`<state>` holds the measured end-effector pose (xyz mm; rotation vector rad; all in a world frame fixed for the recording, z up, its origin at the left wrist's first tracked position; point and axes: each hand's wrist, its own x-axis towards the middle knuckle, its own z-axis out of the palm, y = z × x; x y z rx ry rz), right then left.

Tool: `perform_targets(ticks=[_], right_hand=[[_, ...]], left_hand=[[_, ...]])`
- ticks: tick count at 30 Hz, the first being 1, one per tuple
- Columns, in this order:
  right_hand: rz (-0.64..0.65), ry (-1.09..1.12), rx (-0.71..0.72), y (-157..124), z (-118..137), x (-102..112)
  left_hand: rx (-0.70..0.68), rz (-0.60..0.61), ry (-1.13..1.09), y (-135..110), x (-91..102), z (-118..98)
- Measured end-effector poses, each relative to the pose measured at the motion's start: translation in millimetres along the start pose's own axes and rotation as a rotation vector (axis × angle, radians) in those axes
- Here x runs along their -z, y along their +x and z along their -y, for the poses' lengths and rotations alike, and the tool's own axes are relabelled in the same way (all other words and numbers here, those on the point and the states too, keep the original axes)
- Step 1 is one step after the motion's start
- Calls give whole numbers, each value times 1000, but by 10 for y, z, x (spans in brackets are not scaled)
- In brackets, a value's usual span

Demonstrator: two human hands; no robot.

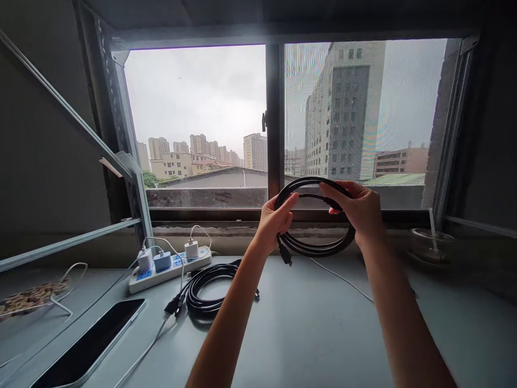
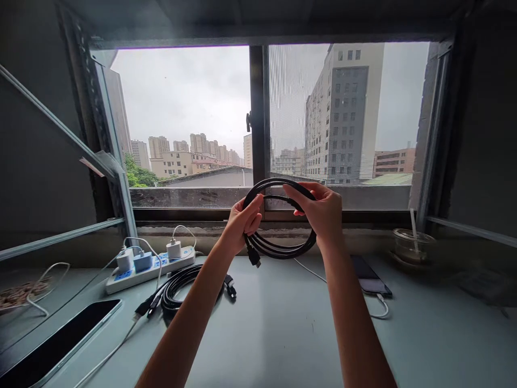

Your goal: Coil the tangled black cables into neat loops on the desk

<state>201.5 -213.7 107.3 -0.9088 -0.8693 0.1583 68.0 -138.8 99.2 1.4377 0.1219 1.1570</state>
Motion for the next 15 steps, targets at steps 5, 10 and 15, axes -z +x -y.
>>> perform_targets(ticks=[5, 10, 15], right_hand=[[-6, -6, -18, -13, 26, 9], [-50, -29, 12, -16, 15, -17], [-96, -69, 80, -4, -9, -27]], left_hand=[[31, -3, 14, -3, -13, 4], [51, -30, 38, 12, 3, 24], [54, -47, 61, 10, -4, 37]])
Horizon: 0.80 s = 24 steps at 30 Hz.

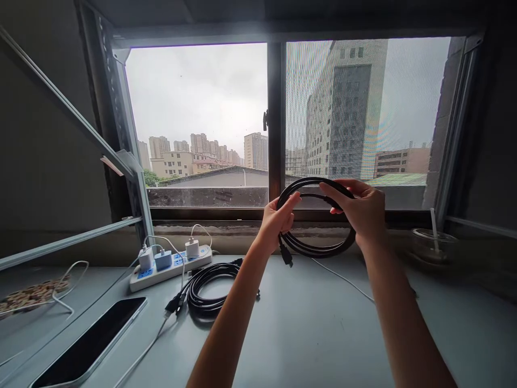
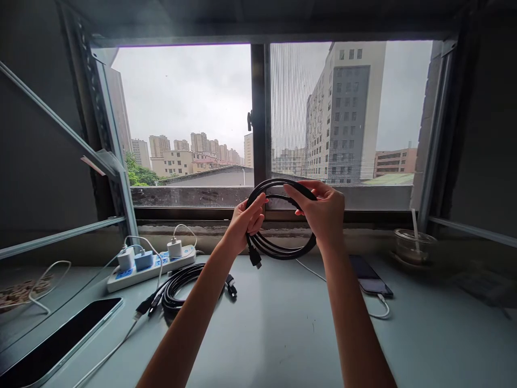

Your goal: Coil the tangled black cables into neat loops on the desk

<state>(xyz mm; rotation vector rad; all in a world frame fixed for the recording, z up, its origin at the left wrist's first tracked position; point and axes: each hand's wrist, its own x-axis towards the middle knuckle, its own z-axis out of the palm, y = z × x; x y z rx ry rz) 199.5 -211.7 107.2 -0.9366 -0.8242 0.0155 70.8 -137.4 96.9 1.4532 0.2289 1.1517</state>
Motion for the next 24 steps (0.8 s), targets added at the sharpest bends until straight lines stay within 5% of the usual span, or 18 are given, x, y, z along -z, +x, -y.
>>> perform_targets(ticks=[6, 17, 24], right_hand=[[-3, 36, -6, -14, 3, -21], [224, -1, -180, 4, 24, 93], [229, -55, -124, -6, -6, 68]], left_hand=[[-19, 6, -7, 1, 13, -30], [29, 137, 54, 37, 93, 79], [122, 126, -71, 43, 71, 86]])
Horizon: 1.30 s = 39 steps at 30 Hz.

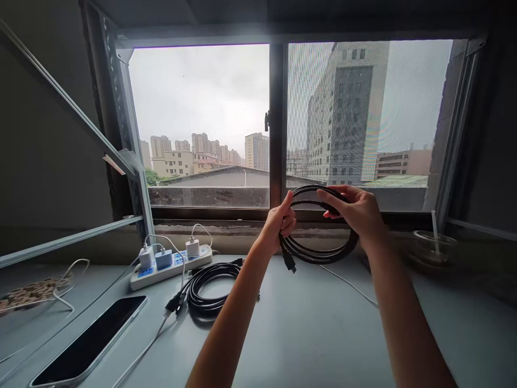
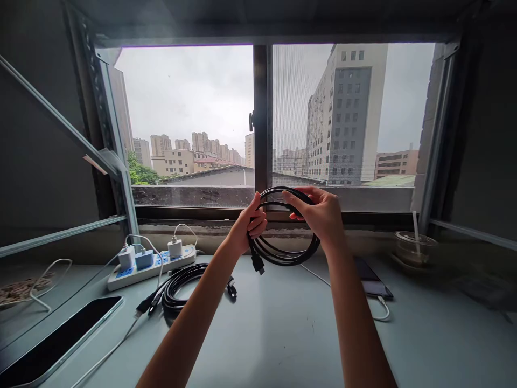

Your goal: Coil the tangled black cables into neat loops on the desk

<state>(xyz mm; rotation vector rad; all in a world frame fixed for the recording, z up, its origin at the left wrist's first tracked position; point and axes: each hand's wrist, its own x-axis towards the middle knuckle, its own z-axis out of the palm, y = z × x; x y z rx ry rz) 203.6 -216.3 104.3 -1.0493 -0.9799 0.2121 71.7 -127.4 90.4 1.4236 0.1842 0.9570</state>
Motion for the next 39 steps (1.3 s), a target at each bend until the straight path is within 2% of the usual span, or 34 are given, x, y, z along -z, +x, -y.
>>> perform_targets(ticks=[6, 10, 13, 21, 32, 39], right_hand=[[-24, -54, 102, 20, -50, -9], [-9, -21, 123, 9, -13, -1], [9, 2, 84, -24, 45, -3], [35, 52, 3, -29, 59, 27], [-23, 81, 92, 4, 24, 8], [95, 160, -50, 13, -48, -50]], left_hand=[[7, -113, -85, 25, -22, 67], [45, -68, -206, 31, -12, 64], [66, -19, -254, 27, -5, 30], [86, 8, -215, -9, -14, -46], [71, 31, -186, -12, -25, -48], [49, -9, -114, 5, 114, -64]])
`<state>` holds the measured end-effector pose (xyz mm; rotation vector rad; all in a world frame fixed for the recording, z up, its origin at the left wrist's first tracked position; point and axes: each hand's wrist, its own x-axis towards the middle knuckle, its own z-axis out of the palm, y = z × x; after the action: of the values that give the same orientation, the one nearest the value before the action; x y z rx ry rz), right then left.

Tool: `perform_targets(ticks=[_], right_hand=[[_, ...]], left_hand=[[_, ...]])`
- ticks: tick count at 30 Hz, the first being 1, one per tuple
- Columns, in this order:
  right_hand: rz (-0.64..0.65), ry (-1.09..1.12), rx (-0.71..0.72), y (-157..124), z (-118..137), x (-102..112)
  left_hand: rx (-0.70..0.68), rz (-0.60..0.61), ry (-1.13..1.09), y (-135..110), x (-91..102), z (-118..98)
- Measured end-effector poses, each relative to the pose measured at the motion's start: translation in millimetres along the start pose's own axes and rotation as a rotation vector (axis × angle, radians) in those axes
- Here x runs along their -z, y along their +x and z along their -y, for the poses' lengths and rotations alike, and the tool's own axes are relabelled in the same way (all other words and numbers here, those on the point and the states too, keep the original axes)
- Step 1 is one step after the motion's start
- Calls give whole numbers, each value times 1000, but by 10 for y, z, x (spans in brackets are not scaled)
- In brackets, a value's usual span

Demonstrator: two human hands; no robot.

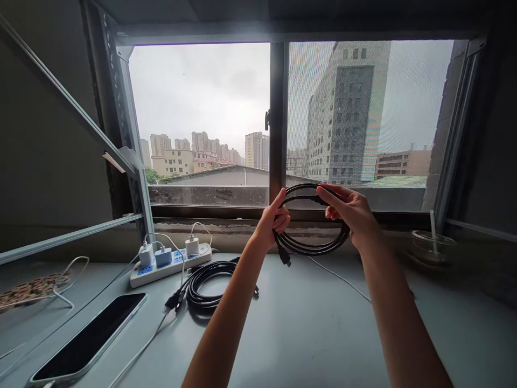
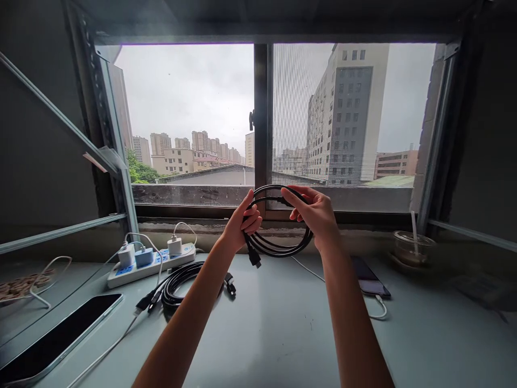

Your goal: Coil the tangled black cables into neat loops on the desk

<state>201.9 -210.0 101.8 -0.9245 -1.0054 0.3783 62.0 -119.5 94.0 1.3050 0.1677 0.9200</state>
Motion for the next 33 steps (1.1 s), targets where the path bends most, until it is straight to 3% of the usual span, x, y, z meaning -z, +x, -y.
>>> perform_targets(ticks=[5, 11, 18, 24, 30, 33], right_hand=[[27, -13, -10, -19, -1, -48], [55, 45, -49, -52, 26, -114], [40, 88, -103, -69, 56, -139], [-53, 48, -14, -37, 31, -131], [58, 25, -114, -27, 44, -57], [133, 13, -139, -15, 43, -11]], left_hand=[[-24, -10, 67, 2, 71, -62], [-300, -219, 154, 6, 80, -90], [-298, -195, 82, 11, 70, -62], [-308, -192, 109, 2, 39, -74], [-208, -42, 119, 20, 92, -56], [-213, -40, 118, 34, 106, -26]])
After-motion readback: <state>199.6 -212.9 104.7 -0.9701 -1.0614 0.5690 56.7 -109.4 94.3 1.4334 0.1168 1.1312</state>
